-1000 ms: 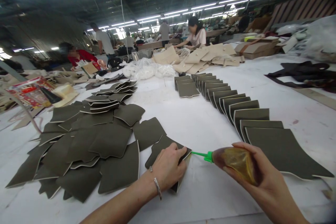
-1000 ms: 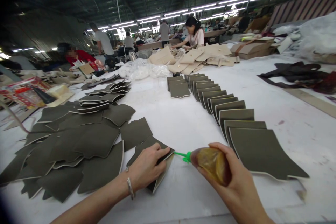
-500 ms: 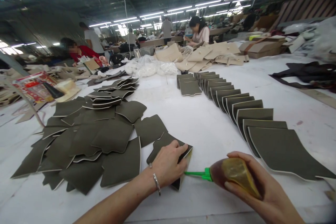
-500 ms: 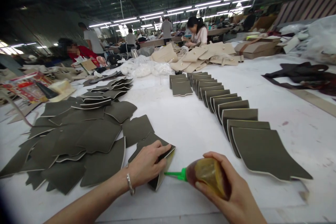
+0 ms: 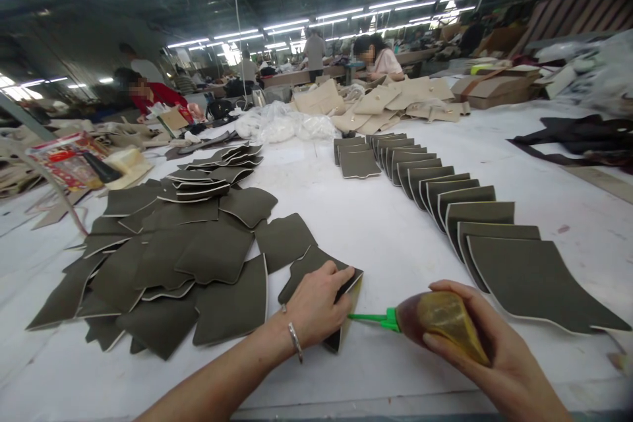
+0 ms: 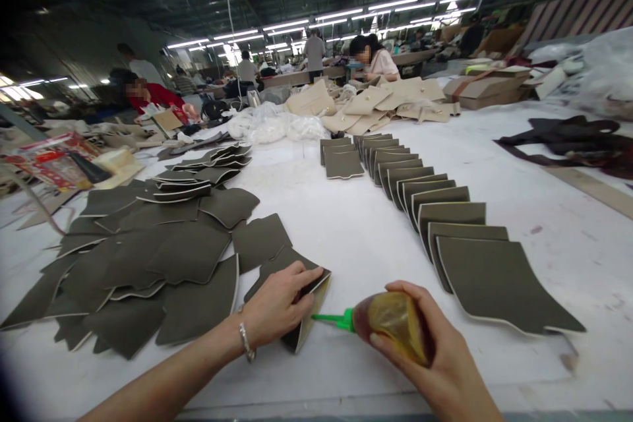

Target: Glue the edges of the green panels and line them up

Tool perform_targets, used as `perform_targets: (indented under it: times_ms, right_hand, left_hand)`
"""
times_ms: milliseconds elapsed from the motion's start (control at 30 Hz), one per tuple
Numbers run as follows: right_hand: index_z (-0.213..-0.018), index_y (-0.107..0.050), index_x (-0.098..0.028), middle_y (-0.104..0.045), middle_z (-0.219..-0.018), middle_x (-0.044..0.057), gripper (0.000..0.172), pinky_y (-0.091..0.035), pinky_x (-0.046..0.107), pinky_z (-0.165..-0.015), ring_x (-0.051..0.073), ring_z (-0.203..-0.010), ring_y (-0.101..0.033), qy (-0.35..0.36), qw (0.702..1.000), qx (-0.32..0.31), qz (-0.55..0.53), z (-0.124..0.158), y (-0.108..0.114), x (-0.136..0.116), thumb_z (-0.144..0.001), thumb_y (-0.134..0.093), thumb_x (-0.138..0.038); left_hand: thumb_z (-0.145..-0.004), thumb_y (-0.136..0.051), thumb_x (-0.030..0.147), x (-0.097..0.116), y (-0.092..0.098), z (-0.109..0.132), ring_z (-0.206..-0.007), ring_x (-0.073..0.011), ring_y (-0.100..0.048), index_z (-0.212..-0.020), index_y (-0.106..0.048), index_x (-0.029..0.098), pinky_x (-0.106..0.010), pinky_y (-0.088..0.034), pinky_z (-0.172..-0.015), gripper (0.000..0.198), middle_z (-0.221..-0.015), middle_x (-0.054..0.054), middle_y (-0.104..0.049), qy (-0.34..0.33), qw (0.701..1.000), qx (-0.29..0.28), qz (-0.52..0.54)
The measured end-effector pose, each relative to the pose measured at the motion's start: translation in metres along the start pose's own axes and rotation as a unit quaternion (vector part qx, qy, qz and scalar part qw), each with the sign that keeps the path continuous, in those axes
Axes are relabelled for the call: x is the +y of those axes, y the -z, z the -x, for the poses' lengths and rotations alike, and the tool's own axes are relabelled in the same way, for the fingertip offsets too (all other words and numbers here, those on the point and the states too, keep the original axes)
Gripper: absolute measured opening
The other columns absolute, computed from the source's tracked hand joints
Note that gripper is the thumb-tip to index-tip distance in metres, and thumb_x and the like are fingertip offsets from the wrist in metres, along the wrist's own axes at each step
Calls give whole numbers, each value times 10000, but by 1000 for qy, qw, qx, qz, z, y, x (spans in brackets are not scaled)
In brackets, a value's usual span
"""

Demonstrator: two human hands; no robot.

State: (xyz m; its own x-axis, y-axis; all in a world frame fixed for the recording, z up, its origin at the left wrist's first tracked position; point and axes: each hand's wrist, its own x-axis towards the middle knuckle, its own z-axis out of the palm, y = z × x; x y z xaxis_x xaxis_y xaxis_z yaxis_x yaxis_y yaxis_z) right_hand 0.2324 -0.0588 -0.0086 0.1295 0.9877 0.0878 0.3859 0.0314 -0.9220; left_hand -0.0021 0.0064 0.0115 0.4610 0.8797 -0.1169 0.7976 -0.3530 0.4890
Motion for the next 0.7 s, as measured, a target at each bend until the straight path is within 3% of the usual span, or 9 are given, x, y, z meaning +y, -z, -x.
perform_targets:
  times_ms: [467, 700]
  right_hand:
    - [-1131, -557, -287, -636, -1038, -23, 421, -475, 203, -792, 199, -926, -616, -15, 999, 7, -47, 17, -8, 1, -766, -692, -448]
    - [-1093, -607, -256, -650, -1038, 21, 454, -508, 253, -781, 253, -911, -642, -24, 999, -2, -48, 14, -2, -1, -703, -732, -453]
  left_hand:
    - [-871, -416, 217, -1, 1, 3, -825, -188, -585, -1364, -531, 205, -297, -474, -788, 507, -987, -50, -577, 0, 1000, -2, -5]
    - [-870, -421, 213, -1, 1, 2, -833, -186, -587, -1371, -525, 212, -292, -476, -795, 512, -1002, -50, -582, 5, 1000, -6, -8]
